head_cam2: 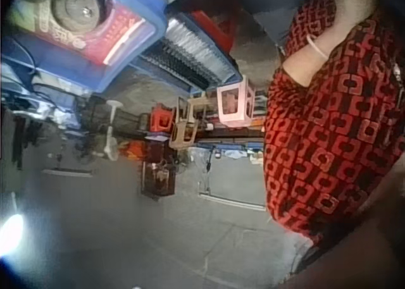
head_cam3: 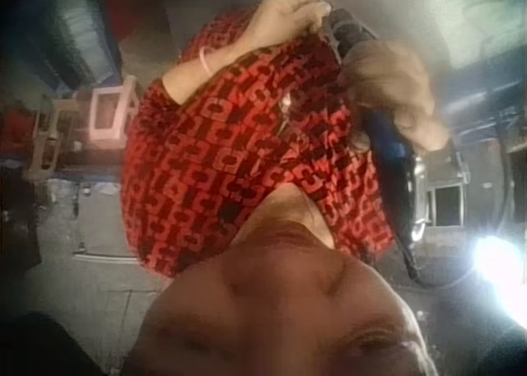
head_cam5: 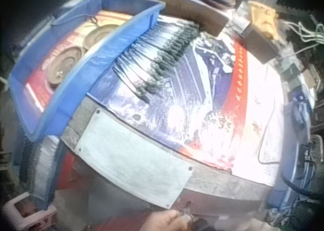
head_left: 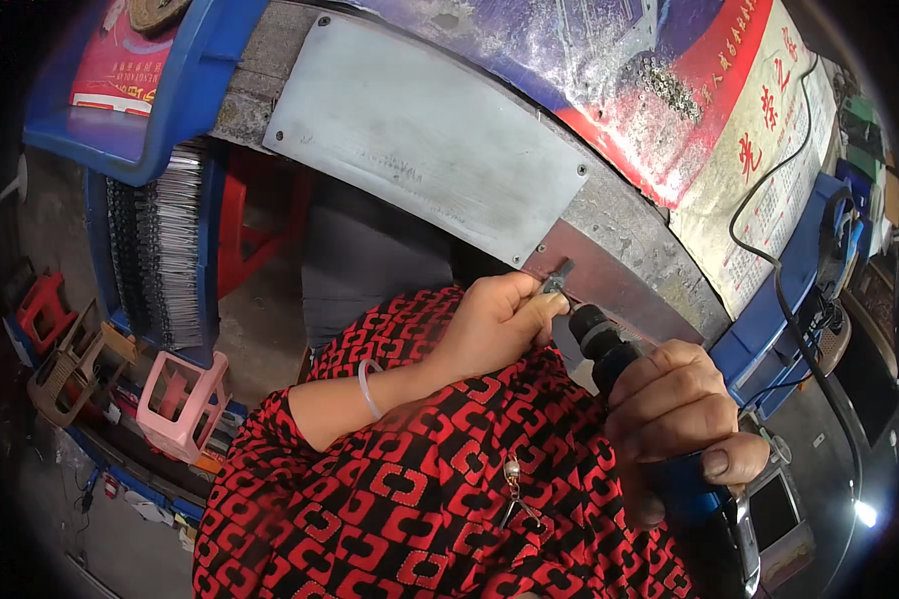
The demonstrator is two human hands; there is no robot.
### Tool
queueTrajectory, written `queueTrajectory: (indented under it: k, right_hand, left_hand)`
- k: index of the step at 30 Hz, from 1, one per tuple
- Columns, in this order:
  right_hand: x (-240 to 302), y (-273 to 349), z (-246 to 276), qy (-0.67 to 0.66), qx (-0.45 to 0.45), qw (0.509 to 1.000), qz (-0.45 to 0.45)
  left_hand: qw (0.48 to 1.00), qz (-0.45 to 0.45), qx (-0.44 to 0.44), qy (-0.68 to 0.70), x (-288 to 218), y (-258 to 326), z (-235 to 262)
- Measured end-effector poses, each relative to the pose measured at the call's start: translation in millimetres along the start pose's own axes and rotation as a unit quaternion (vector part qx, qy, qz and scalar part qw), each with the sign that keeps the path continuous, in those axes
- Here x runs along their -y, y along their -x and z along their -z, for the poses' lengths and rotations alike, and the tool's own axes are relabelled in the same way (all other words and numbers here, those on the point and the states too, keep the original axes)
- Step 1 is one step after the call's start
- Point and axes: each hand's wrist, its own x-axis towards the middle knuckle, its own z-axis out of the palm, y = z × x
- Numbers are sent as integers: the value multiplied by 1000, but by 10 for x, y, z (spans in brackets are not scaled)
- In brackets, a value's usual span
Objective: Measuring small metal parts with calipers and grinding them using a handheld rotary tool.
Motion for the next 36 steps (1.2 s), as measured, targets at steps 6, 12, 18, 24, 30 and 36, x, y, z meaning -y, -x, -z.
queueTrajectory:
  k: [6, 12, 18, 24, 30, 36]
  right_hand:
    - [-47, 6, 1, -20, 4, 1000, 7]
    - [-13, 4, 34, -53, -6, 999, 6]
    - [-16, -36, 55, -79, 18, 997, -3]
    - [-12, -42, 58, -85, 23, 996, -5]
    - [-6, -44, 50, -75, 26, 997, -8]
    - [-20, 9, -24, -6, -25, 1000, -6]
  left_hand:
    - [1000, 16, -11, 1, -34, 34, 14]
    - [1000, 20, -1, 5, -36, 0, -16]
    - [1000, 11, 2, -4, -33, 1, -4]
    - [1000, 8, 6, -7, 21, -13, 2]
    - [1000, 12, 0, -18, -21, -5, -4]
    - [1000, 13, -11, -17, -26, 14, 10]
